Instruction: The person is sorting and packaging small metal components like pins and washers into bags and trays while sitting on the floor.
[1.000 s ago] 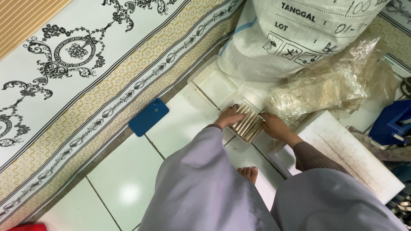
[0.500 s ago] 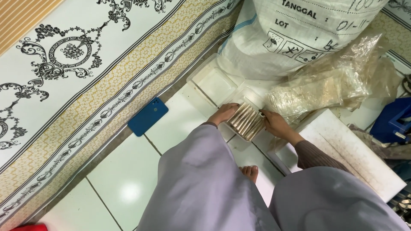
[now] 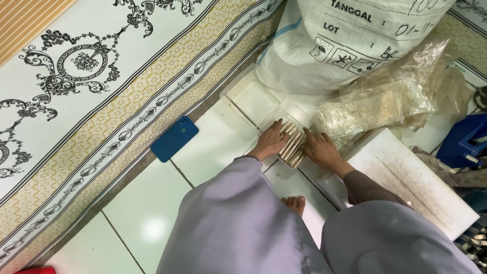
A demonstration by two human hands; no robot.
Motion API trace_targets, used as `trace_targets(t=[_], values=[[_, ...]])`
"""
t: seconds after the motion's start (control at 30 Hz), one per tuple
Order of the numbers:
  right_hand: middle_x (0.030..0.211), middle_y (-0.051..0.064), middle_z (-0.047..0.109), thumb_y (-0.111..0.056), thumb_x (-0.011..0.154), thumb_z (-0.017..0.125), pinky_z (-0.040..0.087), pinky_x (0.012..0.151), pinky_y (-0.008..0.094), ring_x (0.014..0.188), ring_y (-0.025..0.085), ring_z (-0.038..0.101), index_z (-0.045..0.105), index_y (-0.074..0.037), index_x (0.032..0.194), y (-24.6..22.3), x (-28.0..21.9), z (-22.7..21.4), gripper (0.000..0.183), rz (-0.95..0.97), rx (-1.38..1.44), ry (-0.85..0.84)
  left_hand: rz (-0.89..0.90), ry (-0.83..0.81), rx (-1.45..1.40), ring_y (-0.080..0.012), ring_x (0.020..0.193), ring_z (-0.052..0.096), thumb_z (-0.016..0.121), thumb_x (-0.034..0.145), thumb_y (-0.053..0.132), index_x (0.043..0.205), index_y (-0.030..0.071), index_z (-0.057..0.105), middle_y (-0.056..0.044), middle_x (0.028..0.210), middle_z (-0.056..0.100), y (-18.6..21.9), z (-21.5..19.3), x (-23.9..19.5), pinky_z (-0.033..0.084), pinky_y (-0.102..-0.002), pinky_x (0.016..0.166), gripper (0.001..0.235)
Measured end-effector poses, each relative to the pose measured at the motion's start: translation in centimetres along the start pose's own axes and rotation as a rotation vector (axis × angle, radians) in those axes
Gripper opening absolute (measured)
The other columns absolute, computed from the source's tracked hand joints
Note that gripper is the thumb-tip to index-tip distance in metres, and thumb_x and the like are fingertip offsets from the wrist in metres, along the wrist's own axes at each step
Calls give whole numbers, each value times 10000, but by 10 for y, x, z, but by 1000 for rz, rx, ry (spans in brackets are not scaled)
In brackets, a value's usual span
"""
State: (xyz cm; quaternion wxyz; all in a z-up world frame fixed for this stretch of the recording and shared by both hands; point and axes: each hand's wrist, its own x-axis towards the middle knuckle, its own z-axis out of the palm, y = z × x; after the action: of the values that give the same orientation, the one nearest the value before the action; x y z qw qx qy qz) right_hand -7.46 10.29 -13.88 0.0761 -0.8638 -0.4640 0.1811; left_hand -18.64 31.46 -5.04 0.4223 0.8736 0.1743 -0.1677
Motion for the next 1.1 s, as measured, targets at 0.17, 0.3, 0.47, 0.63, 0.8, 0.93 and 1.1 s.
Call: trace_targets(t=[0.17, 0.3, 0.47, 0.63, 0.8, 0.93, 1.1], values=[[1572, 205, 429, -492, 1045, 413, 262, 1224, 567, 1390, 338, 507, 246, -119, 1628, -18, -8, -5, 712, -62, 11, 84, 130, 188, 249, -425, 1226, 617, 305, 1016, 226, 1526, -62, 324, -364, 1388, 526, -28, 48, 13, 533, -524, 973, 585], [1635, 171, 348, -531, 1063, 364, 206, 1244, 576, 1442, 298, 452, 224, -130, 1638, -19, -5, 12, 715, -58, -108, 58, 153, 277, 354, -402, 1211, 637, 281, 1055, 237, 1519, -81, 339, -347, 1373, 559, -37, 59, 22, 489, -545, 1006, 566], [1642, 154, 338, -549, 1066, 347, 196, 1245, 571, 1455, 276, 439, 214, -139, 1642, -24, -6, 5, 719, -36, -125, 25, 139, 298, 373, -401, 1311, 568, 305, 1073, 320, 1550, -62, 298, -348, 1456, 491, -45, 70, 21, 398, -584, 1079, 611], [1643, 153, 330, -568, 1059, 343, 170, 1248, 586, 1450, 286, 445, 182, -159, 1648, -26, -5, 1, 735, -21, -96, -13, 172, 292, 363, -406, 1348, 530, 332, 1069, 305, 1558, -56, 276, -347, 1488, 454, -45, 69, 17, 374, -587, 1089, 610], [1634, 163, 339, -551, 1042, 402, 176, 1240, 600, 1449, 299, 446, 181, -170, 1646, -27, -6, -6, 747, 6, -50, -20, 184, 285, 348, -423, 1406, 456, 349, 1062, 294, 1561, -71, 258, -353, 1518, 408, -41, 66, 13, 348, -601, 1105, 625], [1624, 185, 340, -479, 1029, 451, 191, 1235, 610, 1433, 341, 456, 183, -169, 1641, -26, -6, -17, 737, 15, -14, 24, 201, 274, 334, -449, 1431, 406, 371, 1046, 286, 1575, -60, 223, -360, 1542, 360, -29, 65, 11, 338, -616, 1112, 649], [1584, 179, 398, -445, 1033, 486, 219, 1220, 621, 1428, 353, 459, 277, -178, 1604, -23, -18, -45, 664, 29, -3, 175, 266, 241, 306, -467, 1455, 355, 399, 1026, 311, 1583, -61, 191, -372, 1563, 305, -1, 58, 12, 324, -636, 1131, 702]])
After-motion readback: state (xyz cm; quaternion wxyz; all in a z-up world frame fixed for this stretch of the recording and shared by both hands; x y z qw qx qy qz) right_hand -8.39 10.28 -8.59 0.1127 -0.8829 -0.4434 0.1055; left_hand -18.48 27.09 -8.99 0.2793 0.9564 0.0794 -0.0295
